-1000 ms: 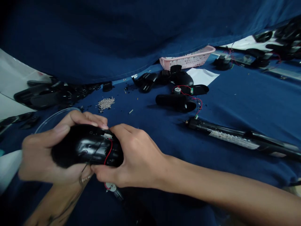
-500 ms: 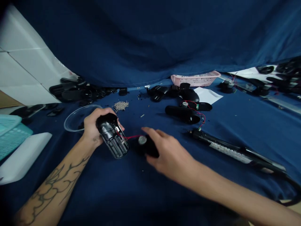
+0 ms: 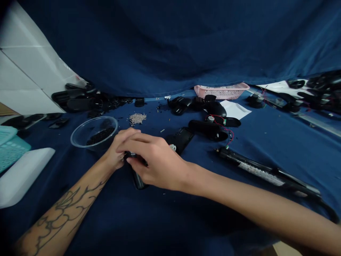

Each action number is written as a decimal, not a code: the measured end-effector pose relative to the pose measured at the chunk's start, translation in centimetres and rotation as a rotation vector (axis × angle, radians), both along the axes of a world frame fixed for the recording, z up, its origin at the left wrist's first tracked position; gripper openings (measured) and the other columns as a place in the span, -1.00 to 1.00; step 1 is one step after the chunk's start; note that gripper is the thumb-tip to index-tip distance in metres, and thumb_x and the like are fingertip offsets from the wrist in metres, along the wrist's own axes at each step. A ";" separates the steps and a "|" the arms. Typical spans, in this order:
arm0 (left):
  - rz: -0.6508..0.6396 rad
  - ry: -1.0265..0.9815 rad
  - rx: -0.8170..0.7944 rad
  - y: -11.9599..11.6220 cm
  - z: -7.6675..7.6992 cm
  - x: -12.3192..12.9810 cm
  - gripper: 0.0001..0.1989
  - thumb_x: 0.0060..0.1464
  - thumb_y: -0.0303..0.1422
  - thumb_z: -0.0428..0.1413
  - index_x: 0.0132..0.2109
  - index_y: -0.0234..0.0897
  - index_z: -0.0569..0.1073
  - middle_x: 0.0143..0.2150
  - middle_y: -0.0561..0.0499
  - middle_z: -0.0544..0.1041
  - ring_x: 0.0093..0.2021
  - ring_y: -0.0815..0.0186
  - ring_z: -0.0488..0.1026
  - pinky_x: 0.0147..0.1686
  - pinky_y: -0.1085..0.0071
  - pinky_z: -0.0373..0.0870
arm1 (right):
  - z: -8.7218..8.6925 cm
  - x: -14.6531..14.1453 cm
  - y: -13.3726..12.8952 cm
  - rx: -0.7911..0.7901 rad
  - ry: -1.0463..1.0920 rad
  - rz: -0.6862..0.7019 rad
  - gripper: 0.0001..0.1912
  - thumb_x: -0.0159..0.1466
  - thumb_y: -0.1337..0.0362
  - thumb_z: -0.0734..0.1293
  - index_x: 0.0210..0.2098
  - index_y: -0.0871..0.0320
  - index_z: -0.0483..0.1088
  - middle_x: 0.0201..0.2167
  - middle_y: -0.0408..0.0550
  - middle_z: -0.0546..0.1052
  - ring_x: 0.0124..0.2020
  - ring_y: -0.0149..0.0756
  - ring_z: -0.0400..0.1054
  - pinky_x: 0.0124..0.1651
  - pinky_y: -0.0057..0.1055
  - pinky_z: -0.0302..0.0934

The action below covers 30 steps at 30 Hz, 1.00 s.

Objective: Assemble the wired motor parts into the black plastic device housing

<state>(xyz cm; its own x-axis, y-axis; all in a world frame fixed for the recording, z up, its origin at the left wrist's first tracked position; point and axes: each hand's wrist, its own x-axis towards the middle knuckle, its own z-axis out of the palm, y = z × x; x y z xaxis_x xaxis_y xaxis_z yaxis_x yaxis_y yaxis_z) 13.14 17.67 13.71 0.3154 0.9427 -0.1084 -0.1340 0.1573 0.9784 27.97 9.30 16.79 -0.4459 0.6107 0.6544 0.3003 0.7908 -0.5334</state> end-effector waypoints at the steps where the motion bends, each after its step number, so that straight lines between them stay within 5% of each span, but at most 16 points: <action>1: -0.007 0.004 -0.009 0.0 0.0 0.0 -0.64 0.29 -0.21 0.19 -0.42 -0.30 0.36 -0.54 0.20 0.28 -0.58 0.48 0.21 -0.57 0.52 0.22 | -0.7 -0.1 0.7 0.067 0.001 0.033 -0.78 0.39 0.60 0.31 -0.03 0.32 0.50 -0.03 0.01 0.48 -0.05 -0.33 0.44 0.03 -0.44 0.41; 9: -0.020 0.016 -0.101 0.0 -0.4 0.5 -0.68 -0.02 -0.23 0.25 -0.55 -0.24 0.31 -0.61 0.17 0.21 -0.58 0.43 0.16 -0.58 0.45 0.12 | -2.8 0.7 1.9 0.138 -0.058 0.057 -0.84 0.48 0.56 0.28 -0.04 0.36 0.48 -0.04 0.07 0.47 0.02 -0.29 0.42 0.11 -0.40 0.35; 14: -0.019 0.021 -0.206 -0.1 -0.1 0.5 -0.71 -0.06 -0.16 0.23 -0.54 -0.25 0.40 -0.60 0.11 0.28 -0.61 0.40 0.22 -0.63 0.45 0.19 | -3.4 1.6 0.9 -0.166 0.085 -0.021 -0.95 0.47 0.46 0.30 -0.09 0.32 0.41 -0.23 -0.10 0.45 -0.27 -0.51 0.33 -0.19 -0.58 0.23; 17: -0.044 0.020 -0.258 -0.2 0.1 0.5 -0.70 -0.07 -0.12 0.21 -0.53 -0.26 0.46 -0.61 0.05 0.34 -0.63 0.36 0.27 -0.67 0.42 0.23 | -4.0 2.5 0.0 -0.283 0.094 -0.026 -0.92 0.52 0.40 0.27 -0.11 0.31 0.39 -0.24 -0.10 0.42 -0.27 -0.50 0.29 -0.20 -0.55 0.19; 25: -0.032 0.093 -0.266 -0.4 0.2 0.9 -0.66 -0.11 -0.09 0.18 -0.58 -0.27 0.44 -0.60 -0.05 0.39 -0.63 0.30 0.31 -0.69 0.38 0.25 | -5.3 2.8 -0.6 -0.044 -0.135 -0.088 -0.90 0.53 0.47 0.22 -0.09 0.37 0.38 -0.16 0.05 0.39 -0.16 -0.35 0.30 -0.08 -0.41 0.24; 30: 0.085 0.112 -0.085 -0.5 -0.5 0.9 -0.68 -0.10 -0.21 0.27 -0.60 -0.25 0.36 -0.63 0.09 0.21 -0.61 0.41 0.17 -0.66 0.45 0.16 | -4.7 3.0 -1.1 0.054 -0.337 -0.131 -0.81 0.52 0.51 0.17 -0.06 0.39 0.42 -0.10 0.14 0.39 -0.11 -0.24 0.33 -0.05 -0.32 0.32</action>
<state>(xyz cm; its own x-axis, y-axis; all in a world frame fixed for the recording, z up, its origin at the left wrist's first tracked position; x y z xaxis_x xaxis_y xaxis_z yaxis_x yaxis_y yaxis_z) 14.00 17.16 13.17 0.2169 0.9514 -0.2187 -0.0415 0.2328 0.9716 31.00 8.22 12.09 -0.5622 0.6457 0.5167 0.5528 0.7581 -0.3460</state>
